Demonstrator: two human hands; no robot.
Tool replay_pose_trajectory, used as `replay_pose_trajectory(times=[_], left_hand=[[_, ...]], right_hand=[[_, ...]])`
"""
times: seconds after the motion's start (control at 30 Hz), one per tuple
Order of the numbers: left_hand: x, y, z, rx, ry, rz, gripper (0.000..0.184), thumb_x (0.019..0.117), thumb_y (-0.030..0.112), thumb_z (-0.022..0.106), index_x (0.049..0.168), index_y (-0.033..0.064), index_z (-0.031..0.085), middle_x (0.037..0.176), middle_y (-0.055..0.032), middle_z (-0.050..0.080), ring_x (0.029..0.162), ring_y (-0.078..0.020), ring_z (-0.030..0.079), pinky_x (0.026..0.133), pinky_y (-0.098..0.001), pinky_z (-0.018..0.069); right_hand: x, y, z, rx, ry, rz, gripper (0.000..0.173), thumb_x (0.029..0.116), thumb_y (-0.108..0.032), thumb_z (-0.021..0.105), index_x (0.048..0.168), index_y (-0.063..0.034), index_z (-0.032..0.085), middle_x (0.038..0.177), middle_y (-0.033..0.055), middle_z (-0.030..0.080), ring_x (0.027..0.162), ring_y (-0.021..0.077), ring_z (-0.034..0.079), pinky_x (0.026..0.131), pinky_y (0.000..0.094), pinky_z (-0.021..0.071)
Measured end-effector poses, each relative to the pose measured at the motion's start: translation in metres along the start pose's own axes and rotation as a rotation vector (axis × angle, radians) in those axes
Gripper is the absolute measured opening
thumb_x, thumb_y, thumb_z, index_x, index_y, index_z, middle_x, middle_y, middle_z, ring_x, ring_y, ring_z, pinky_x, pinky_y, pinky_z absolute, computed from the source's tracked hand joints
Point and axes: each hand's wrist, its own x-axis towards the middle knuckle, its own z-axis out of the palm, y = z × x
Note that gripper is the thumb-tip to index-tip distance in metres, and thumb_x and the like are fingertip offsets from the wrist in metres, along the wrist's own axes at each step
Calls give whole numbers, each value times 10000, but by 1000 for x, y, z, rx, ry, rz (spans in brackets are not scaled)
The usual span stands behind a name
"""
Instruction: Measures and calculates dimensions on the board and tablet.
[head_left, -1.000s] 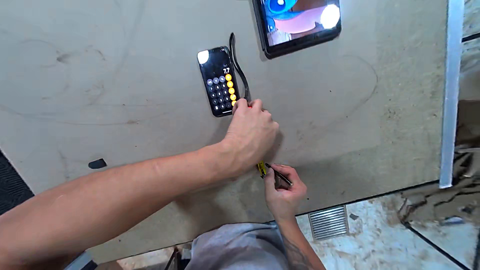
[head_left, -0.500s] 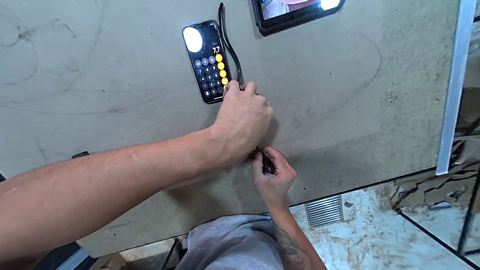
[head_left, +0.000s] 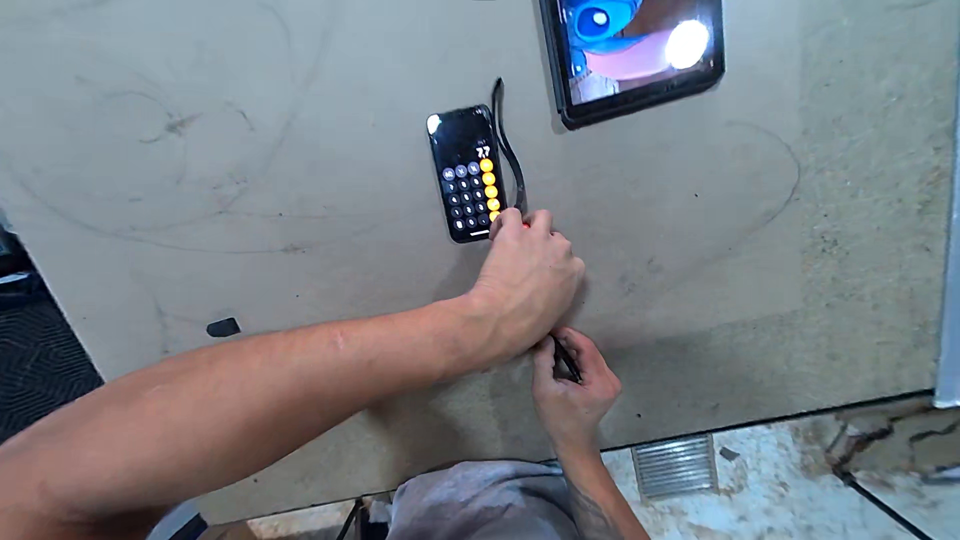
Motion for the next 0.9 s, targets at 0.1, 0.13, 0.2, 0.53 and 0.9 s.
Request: replay_pose_trajectory(times=[0.1,0.13,0.2,0.53,0.9], left_hand=[[1,-1,0,15,-25,-16,125,891,5,601,871,71,705,1031,-102,701,1087,-342,610,813,-512,459],[1,-2,0,16,-36,-19,123,887,4,602,864,69,703,1030,-103,700,1083,-344,609,805,-514,456],[1,-4,0,27,-59,-21,121,890,7,596,868,71,696,1040,-102,698,1079,-341,609,794,-513,447],[1,-5,2,58,-53,-16,98,877,17,592,841,72,665,988,-102,683,1026,-347,613,763,-509,436],[4,-5,0,65,-65,-16,82,864,30,609,811,79,649,958,-102,671,993,-337,615,742,-502,429]], right_hand=[[0,1,0,6,-11,38,149,883,-120,745,1024,-71,748,940,-11,756,798,51,725,679,249,642],[-1,1,1,21,-12,55,151,883,-116,746,1027,-73,746,933,-15,754,783,51,720,669,250,638],[-1,1,2,59,-22,85,156,890,-117,746,1039,-69,744,935,-15,756,777,54,722,663,253,642],[-1,1,4,69,-76,67,177,907,-99,741,1082,-73,746,932,-6,738,716,38,683,590,218,598],[-3,1,7,18,-66,56,193,915,-120,743,1103,-78,749,921,-3,723,677,22,650,559,195,565]])
